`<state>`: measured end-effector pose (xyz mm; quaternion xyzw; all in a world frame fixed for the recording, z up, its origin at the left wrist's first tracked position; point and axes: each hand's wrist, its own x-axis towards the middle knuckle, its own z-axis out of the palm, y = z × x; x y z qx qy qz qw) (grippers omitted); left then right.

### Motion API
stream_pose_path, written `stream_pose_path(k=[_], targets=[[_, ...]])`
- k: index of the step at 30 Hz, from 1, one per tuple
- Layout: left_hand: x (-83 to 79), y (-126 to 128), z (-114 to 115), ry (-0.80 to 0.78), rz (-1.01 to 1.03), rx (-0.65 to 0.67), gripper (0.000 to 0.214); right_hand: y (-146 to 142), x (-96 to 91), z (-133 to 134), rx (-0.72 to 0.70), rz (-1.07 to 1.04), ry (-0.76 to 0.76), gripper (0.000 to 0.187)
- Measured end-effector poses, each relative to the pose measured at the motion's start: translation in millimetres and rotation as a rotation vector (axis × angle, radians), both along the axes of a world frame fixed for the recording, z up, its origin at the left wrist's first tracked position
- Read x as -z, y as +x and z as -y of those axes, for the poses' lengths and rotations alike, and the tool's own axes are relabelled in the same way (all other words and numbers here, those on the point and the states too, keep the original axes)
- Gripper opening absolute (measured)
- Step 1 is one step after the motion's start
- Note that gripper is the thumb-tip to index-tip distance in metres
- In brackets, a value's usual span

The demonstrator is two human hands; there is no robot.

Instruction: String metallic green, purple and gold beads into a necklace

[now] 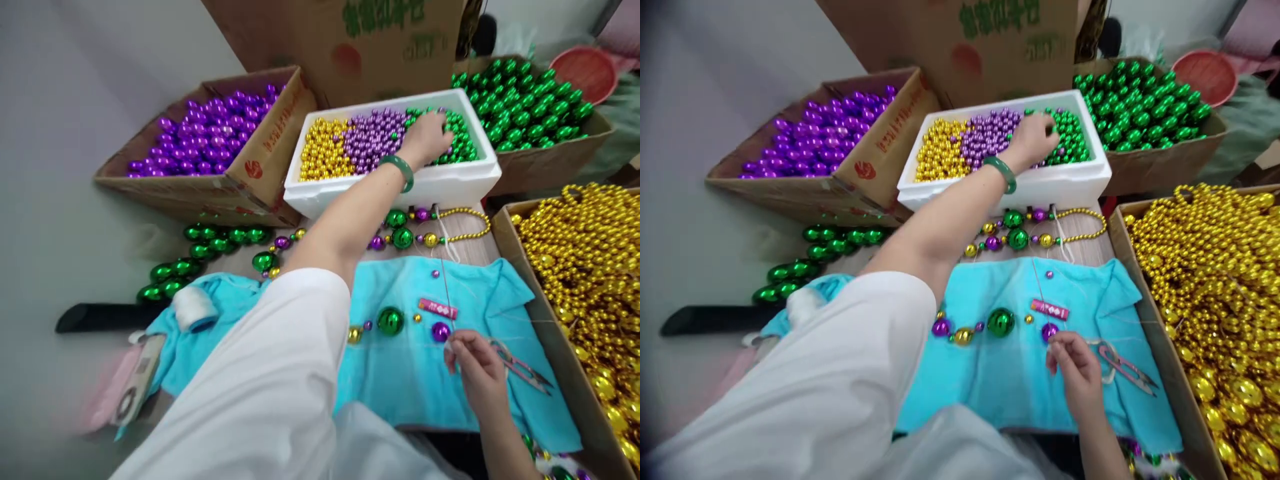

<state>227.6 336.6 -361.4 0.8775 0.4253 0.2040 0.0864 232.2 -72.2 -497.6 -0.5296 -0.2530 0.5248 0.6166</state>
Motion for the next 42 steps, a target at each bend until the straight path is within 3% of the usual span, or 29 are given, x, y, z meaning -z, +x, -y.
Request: stream_pose_path(k=[3,7,11,13,15,19,25,30,37,39,42], targets=[[-15.7,-36.1,41.0,-0.132,0.209,0.071,0.022,3.0,-11.7,-0.2,0.073,0.101,0.03,0.01],[-16.2,-125.0,134.7,-0.474,0.591,0.127,0.033,-3.8,-19.6,-0.2,0.094,0.167,0.064,0.015],[24.3,-206.4,228.6,-0.891,0.896,-0.097,0.026,-27.7,-20.6,4.9,-0.02,0.241,0.064,0.015],[49.3,-232.5,256.5,-1.092,1.147,-0.144,0.026,-43.0,-19.9,8.0,-0.086,0.3,0.056,0.014],[66.0,-249.9,273.2,-1.193,1.358,-0.194,0.025,-57.5,-19.7,10.8,-0.121,0.358,0.061,0.014],[70.2,-269.5,290.2,-1.243,1.593,-0.206,0.023,-77.5,-22.6,14.8,-0.146,0.448,0.064,0.016],[64.9,-285.8,296.9,-1.225,1.7,-0.126,0.025,-87.0,-27.7,17.3,-0.179,0.528,0.05,0.018],[73.7,-297.1,293.7,-1.093,1.542,-0.12,0.031,-75.7,-24.1,20.8,-0.22,0.675,0.039,0.021],[73.4,-308.0,290.8,-0.737,0.993,-0.133,0.026,-69.1,-30.8,21.4,-0.215,0.876,-0.013,0.027],[75.2,-307.4,290.8,-0.772,1.007,-0.147,0.028,-71.3,-34.6,19.9,-0.216,0.888,-0.027,0.028],[79.3,-306.5,289.6,-0.97,1.249,-0.171,0.035,-71.8,-35.9,16.8,-0.216,0.884,-0.018,0.025]])
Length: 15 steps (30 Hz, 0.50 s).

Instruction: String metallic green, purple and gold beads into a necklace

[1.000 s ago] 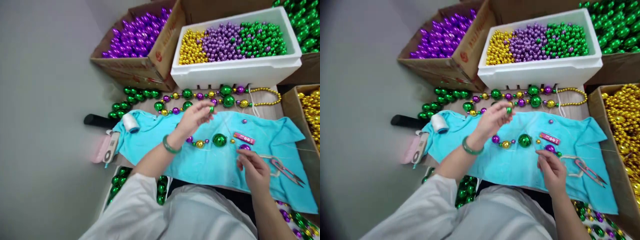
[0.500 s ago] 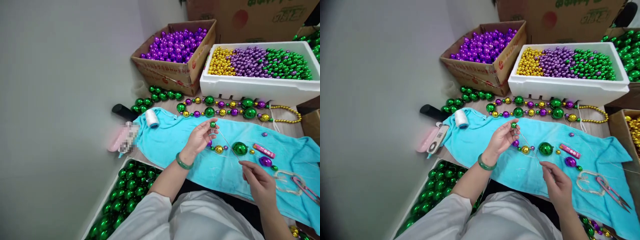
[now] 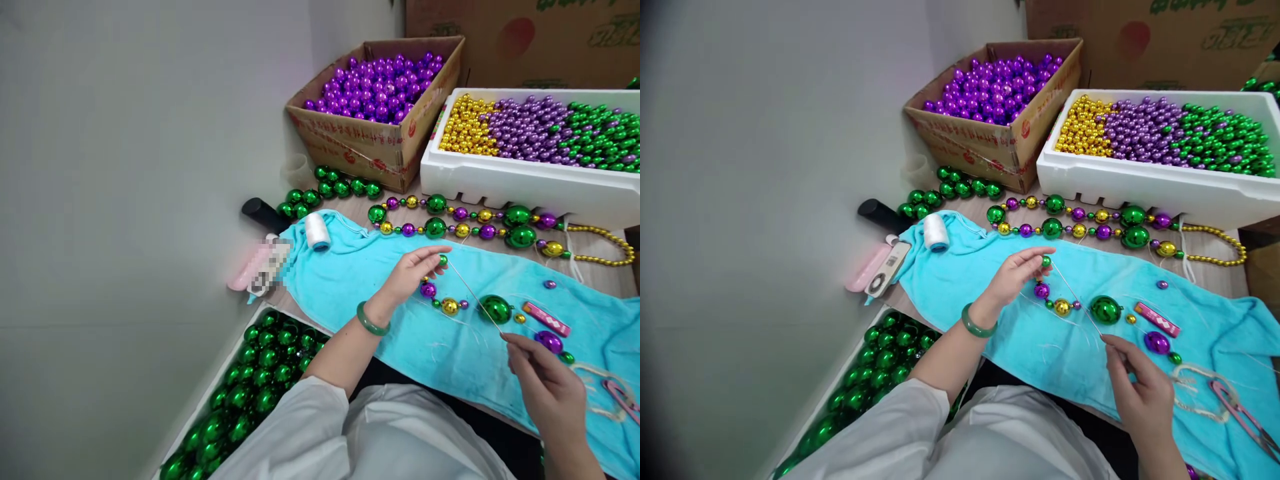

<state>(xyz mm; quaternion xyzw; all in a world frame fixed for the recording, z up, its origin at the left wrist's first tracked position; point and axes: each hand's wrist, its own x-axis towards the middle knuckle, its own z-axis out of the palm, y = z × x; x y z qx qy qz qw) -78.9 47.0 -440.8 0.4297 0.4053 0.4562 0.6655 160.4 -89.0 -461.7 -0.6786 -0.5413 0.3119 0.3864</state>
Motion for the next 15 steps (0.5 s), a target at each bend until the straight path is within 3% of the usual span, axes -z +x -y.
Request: stream_pose_path(k=[5,15], targets=[[1.2,-1.0,-4.0,-0.173,0.281,-0.027,0.034,3.9,4.4,-3.7,-0.065,-0.065,0.044,0.02],[1.6,-0.9,-7.0,-0.201,0.274,0.0,0.037,2.0,6.0,-5.9,-0.051,-0.1,0.059,0.018]])
